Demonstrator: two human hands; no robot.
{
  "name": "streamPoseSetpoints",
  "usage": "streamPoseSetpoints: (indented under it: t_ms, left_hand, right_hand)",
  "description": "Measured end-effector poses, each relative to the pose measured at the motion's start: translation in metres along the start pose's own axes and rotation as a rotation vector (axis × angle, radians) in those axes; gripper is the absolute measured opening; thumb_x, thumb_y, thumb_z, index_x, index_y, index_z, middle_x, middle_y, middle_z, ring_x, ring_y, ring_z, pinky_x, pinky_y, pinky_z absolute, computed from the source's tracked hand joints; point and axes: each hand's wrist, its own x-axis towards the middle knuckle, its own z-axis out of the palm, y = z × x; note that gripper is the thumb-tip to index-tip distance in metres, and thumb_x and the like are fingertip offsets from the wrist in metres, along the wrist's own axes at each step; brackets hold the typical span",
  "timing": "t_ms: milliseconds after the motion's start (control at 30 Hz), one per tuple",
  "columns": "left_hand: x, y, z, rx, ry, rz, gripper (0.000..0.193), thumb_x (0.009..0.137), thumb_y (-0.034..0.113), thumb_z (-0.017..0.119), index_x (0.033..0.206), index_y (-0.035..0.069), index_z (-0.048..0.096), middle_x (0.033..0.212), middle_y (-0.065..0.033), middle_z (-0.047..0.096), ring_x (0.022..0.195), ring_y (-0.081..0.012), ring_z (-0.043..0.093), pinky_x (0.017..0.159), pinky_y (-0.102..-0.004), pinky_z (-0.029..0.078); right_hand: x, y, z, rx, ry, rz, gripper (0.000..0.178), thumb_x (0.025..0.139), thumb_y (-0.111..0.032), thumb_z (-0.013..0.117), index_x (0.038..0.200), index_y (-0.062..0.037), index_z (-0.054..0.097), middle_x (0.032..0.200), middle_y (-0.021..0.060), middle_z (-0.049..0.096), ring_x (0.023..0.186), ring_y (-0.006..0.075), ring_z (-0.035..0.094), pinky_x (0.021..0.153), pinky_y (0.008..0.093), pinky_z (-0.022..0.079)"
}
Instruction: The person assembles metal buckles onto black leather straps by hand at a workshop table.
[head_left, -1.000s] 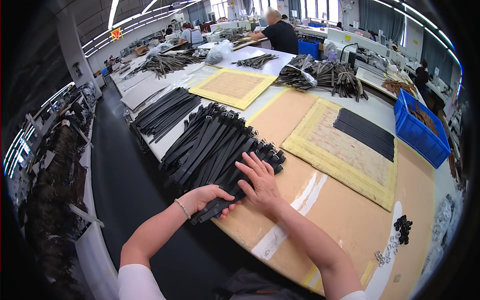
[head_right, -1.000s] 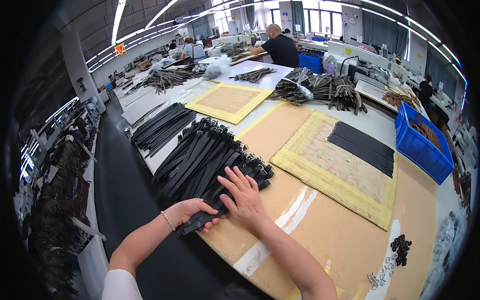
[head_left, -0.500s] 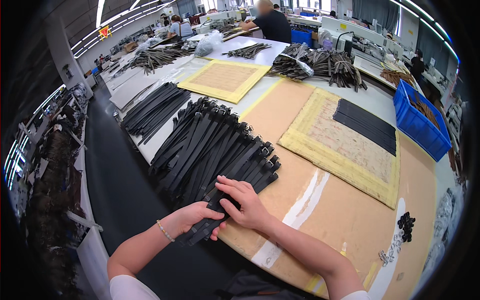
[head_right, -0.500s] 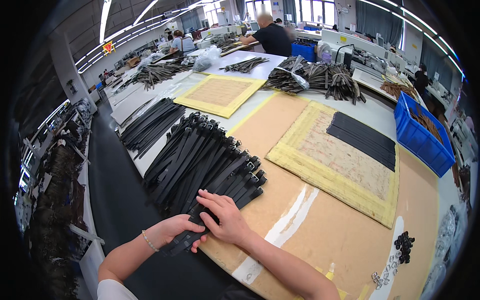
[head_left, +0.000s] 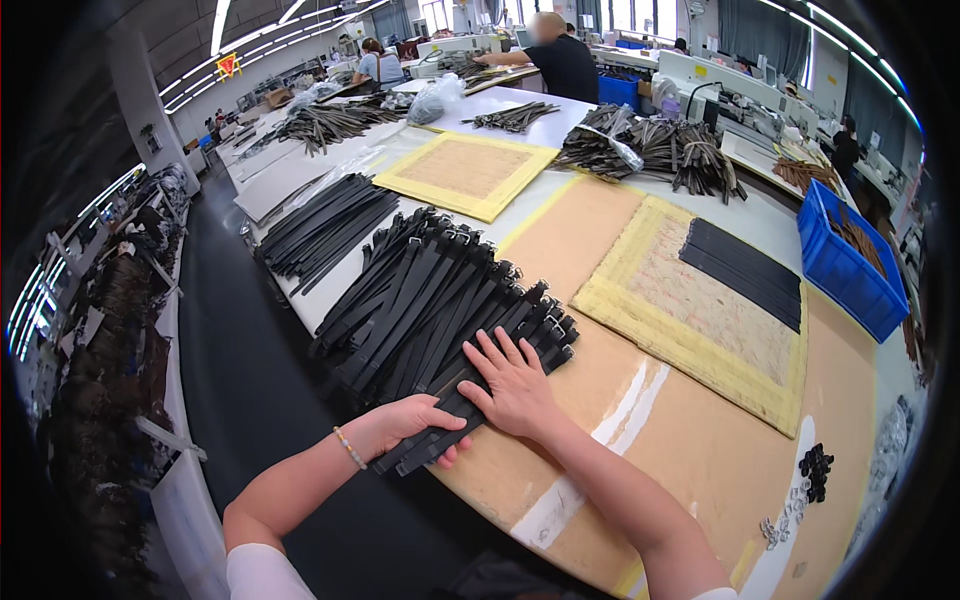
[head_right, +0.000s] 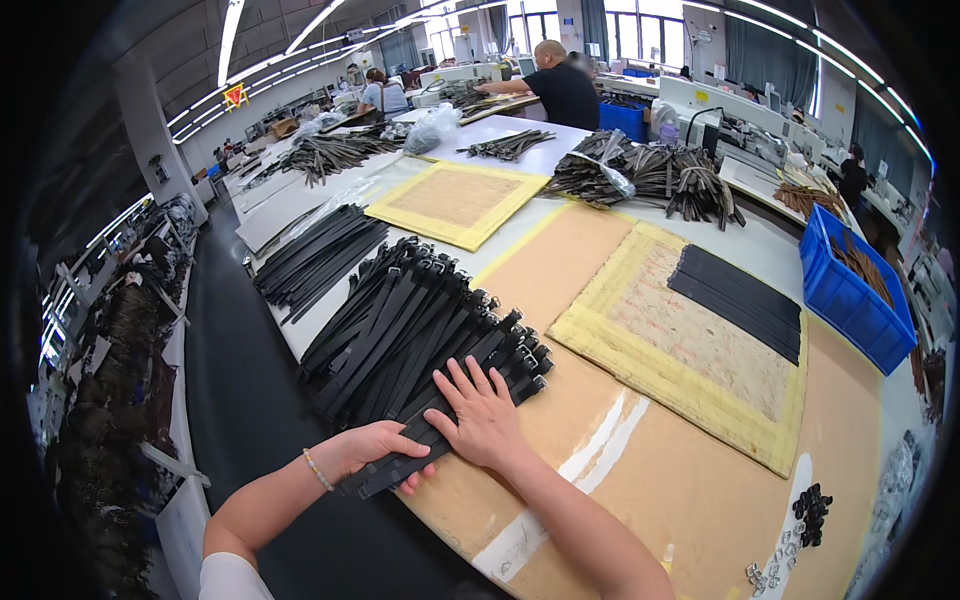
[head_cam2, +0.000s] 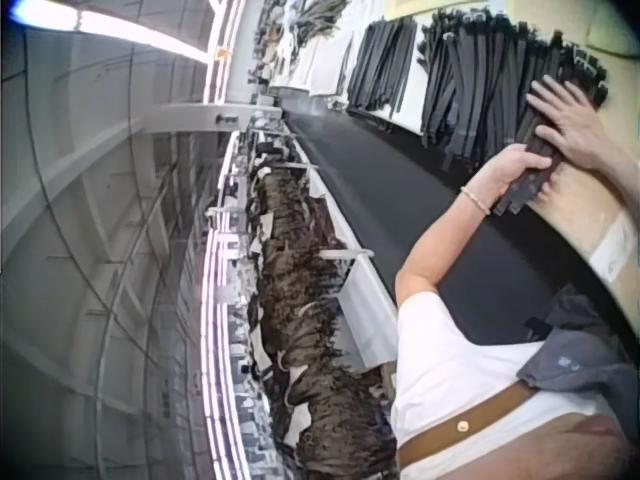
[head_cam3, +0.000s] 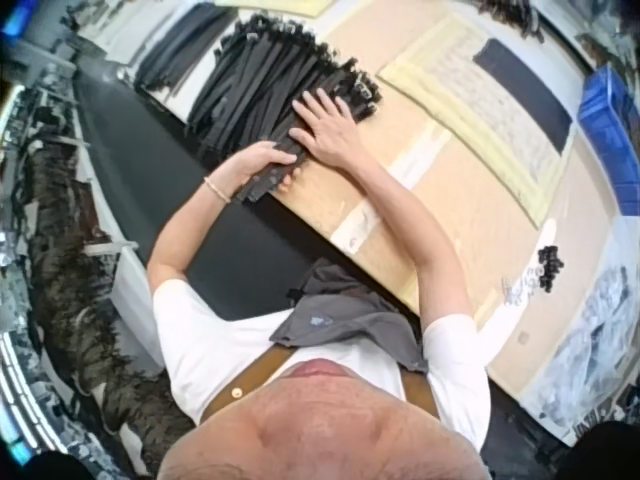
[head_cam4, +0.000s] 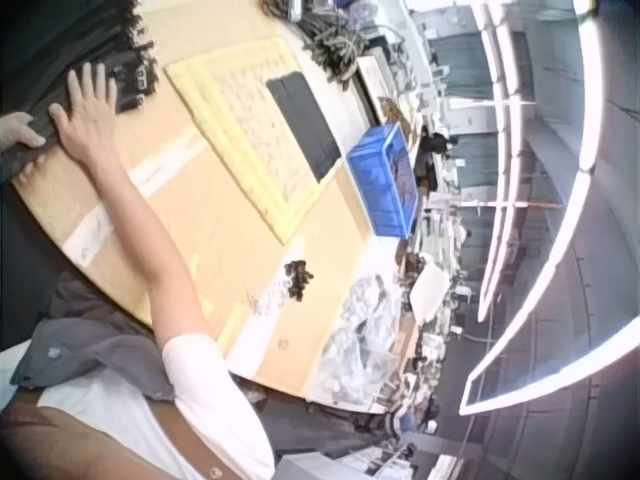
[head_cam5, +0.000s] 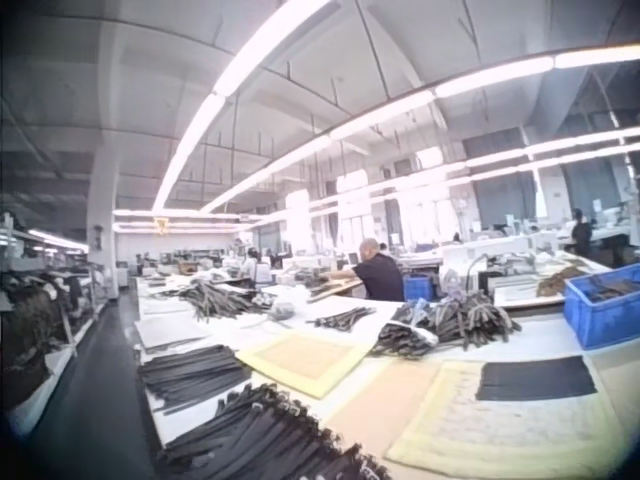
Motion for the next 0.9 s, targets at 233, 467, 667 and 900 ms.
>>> streamPoseSetpoints:
  t_ms: [233, 467, 667, 900]
  left_hand:
    - [-0.071, 0.013, 0.006, 1.411, 0.383, 0.050, 0.042, 0.099, 0.031, 0.070, 0.117, -0.006, 0.062, 0.097, -0.0180, 0.074, 0.070, -0.0297, 0.074, 0.071, -0.0426, 0.062]
    - [-0.020, -0.008, 0.023, 1.930, 0.784, 0.635, 0.094, 0.092, 0.064, 0.064, 0.159, 0.004, 0.037, 0.170, -0.0223, 0.021, 0.156, -0.0487, 0.015, 0.119, -0.0736, 0.016]
    - [0.006, -0.018, -0.002, 1.833, 0.765, 0.512, 0.100, 0.094, 0.075, 0.050, 0.163, 0.005, 0.033, 0.172, -0.0206, 0.016, 0.158, -0.0490, 0.011, 0.120, -0.0744, 0.006]
    - [0.011, -0.010, -0.022, 1.808, 0.808, 0.502, 0.097, 0.094, 0.073, 0.052, 0.161, 0.004, 0.036, 0.173, -0.0164, 0.017, 0.158, -0.0465, 0.012, 0.120, -0.0744, 0.006]
  right_hand:
    - [0.007, -0.002, 0.005, -0.008, -0.018, -0.020, 0.075, 0.102, -0.062, 0.049, 0.157, -0.0116, 0.047, 0.166, 0.0121, 0.041, 0.157, 0.0311, 0.029, 0.128, 0.0499, 0.017]
    - [0.013, -0.002, 0.008, 0.033, 0.048, -0.008, 0.079, 0.097, -0.069, 0.055, 0.160, -0.0244, 0.044, 0.171, 0.0136, 0.029, 0.160, 0.0374, 0.017, 0.126, 0.0604, 0.012]
    - [0.025, 0.005, 0.010, -0.047, 0.055, -0.022, 0.077, 0.094, -0.073, 0.055, 0.155, -0.0270, 0.052, 0.169, 0.0141, 0.034, 0.159, 0.0410, 0.020, 0.124, 0.0652, 0.014]
    - [0.053, 0.007, 0.026, -0.029, 0.039, -0.042, 0.077, 0.093, -0.074, 0.054, 0.154, -0.0269, 0.054, 0.167, 0.0144, 0.038, 0.158, 0.0412, 0.023, 0.122, 0.0679, 0.017]
